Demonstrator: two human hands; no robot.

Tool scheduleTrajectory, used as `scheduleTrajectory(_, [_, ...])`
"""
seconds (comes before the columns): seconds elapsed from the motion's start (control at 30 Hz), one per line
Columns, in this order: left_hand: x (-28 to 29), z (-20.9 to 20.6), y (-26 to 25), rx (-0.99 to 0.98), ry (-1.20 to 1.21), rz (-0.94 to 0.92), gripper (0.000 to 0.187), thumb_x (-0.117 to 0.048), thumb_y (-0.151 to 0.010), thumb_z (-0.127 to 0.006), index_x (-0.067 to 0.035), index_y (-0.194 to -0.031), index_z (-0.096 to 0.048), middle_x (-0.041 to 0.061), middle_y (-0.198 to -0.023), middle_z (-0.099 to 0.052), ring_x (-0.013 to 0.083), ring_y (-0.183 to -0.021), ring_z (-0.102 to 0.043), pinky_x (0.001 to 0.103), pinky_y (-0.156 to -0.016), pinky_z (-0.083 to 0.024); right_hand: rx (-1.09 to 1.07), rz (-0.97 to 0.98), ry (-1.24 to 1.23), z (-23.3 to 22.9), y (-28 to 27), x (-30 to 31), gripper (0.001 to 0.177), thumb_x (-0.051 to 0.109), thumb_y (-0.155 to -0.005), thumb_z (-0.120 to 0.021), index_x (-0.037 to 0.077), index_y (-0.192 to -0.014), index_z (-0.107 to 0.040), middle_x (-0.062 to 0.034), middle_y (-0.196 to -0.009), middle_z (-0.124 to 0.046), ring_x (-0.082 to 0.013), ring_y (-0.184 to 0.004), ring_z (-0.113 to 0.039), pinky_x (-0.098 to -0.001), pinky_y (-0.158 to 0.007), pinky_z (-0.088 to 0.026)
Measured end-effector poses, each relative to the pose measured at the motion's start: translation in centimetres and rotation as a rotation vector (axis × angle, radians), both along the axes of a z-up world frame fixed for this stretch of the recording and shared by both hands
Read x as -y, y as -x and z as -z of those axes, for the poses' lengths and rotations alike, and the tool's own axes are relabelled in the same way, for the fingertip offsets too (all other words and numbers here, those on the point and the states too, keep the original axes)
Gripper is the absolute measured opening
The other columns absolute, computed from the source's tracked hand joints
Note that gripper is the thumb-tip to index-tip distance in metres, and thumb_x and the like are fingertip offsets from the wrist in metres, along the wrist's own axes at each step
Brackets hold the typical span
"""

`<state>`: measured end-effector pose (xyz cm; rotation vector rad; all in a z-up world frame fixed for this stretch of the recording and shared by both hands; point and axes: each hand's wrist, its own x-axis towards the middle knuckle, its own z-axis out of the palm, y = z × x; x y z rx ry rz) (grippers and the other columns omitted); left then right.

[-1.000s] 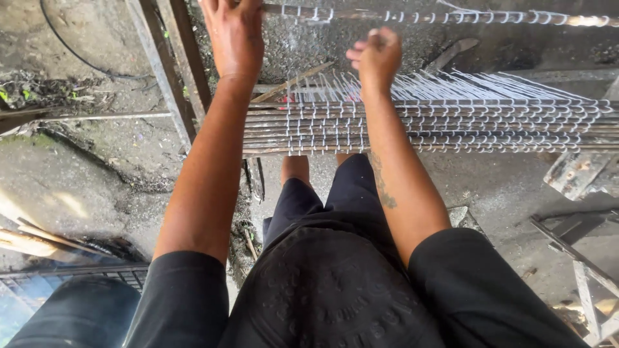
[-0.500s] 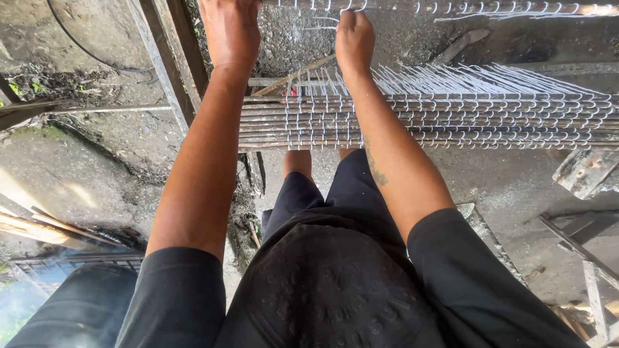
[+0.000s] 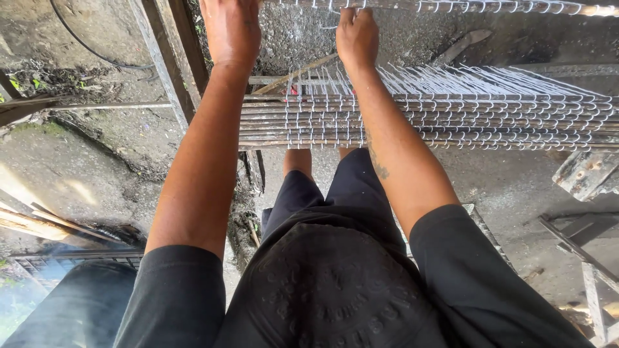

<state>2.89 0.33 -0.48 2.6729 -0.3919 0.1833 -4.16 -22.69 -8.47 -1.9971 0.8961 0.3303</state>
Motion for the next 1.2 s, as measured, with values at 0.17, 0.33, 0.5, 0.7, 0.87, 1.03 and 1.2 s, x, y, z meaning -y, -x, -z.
scheduleTrajectory(0.17, [0.2, -0.8, -0.2, -0.039, 0.006, 0.029, 0.024, 0.012, -0.077, -0.061, -0.011, -0.076, -0.061, 0.009, -0.082, -0.057, 0.0292, -0.083, -0.052, 0.046, -0.078, -0.051, 0.095, -0.226, 0.077, -2.1, 2.3, 4.1, 0.041, 0.046, -0.104, -0.042, 0.011, -0.121, -0.054, -0.0237, -0.097, -0.071, -0.0469, -0.079, -0.069, -0.0568, -0.063, -0.043])
scheduleTrajectory(0.33, [0.4, -1.4, -0.2, -0.093, 0.005, -0.004, 0.026, 0.011, -0.08, -0.073, -0.015, -0.083, -0.071, 0.005, -0.115, -0.067, 0.0329, -0.103, -0.052, 0.047, -0.088, -0.055, 0.088, 0.63, -0.237, -8.3, 1.7, 7.9, 0.032, 0.01, -0.107, -0.042, 0.005, -0.138, -0.044, -0.0097, -0.1, -0.067, -0.0114, -0.066, -0.066, -0.0185, -0.052, -0.058])
scheduleTrajectory(0.5, [0.1, -0.9, -0.2, -0.091, 0.007, 0.012, 0.019, 0.004, -0.082, -0.078, -0.014, -0.084, -0.071, 0.006, -0.109, -0.065, 0.0323, -0.099, -0.05, 0.045, -0.083, -0.052, 0.092, 0.403, -0.414, -5.6, 1.9, 8.4, 0.022, 0.01, -0.101, -0.042, 0.007, -0.096, -0.063, -0.0035, -0.077, -0.069, -0.0095, -0.055, -0.061, -0.0213, -0.044, -0.048])
scheduleTrajectory(0.7, [-0.8, 0.4, -0.1, -0.033, -0.04, 0.073, 0.016, 0.001, -0.082, -0.077, -0.014, -0.085, -0.072, 0.01, -0.097, -0.064, 0.0336, -0.092, -0.053, 0.047, -0.081, -0.048, 0.126, 0.194, -0.238, -2.5, 2.0, 5.1, 0.016, 0.024, -0.09, -0.046, 0.015, -0.079, -0.055, 0.004, -0.069, -0.05, -0.0076, -0.057, -0.04, -0.0263, -0.049, -0.034])
scheduleTrajectory(0.87, [-0.7, 0.4, 0.0, -0.064, -0.02, 0.068, 0.016, -0.003, -0.089, -0.074, -0.014, -0.101, -0.073, 0.014, -0.108, -0.063, 0.0388, -0.097, -0.054, 0.052, -0.086, -0.045, 0.02, 0.188, -0.159, -2.4, 1.4, 4.3, 0.02, 0.03, -0.086, -0.045, 0.015, -0.087, -0.058, 0.0033, -0.074, -0.053, -0.0088, -0.061, -0.045, -0.0287, -0.052, -0.037])
scheduleTrajectory(1.03, [-0.6, 0.5, -0.1, -0.081, -0.009, 0.051, 0.013, -0.002, -0.09, -0.07, -0.014, -0.095, -0.072, 0.012, -0.107, -0.064, 0.0359, -0.094, -0.055, 0.05, -0.079, -0.048, 0.07, 0.178, -0.054, -1.6, 2.2, 4.4, 0.034, 0.042, -0.099, -0.04, 0.014, -0.084, -0.054, 0.0056, -0.065, -0.047, -0.0079, -0.053, -0.042, -0.0289, -0.045, -0.033])
scheduleTrajectory(1.2, [-0.8, 1.3, 0.1, -0.089, -0.022, 0.015, 0.018, -0.004, -0.09, -0.069, -0.014, -0.105, -0.069, 0.013, -0.106, -0.063, 0.0348, -0.092, -0.055, 0.048, -0.079, -0.048, 0.029, 0.165, 0.008, -0.1, 1.2, 4.6, 0.034, 0.043, -0.095, -0.039, 0.015, -0.084, -0.054, 0.0058, -0.066, -0.049, -0.0074, -0.054, -0.042, -0.0278, -0.045, -0.035])
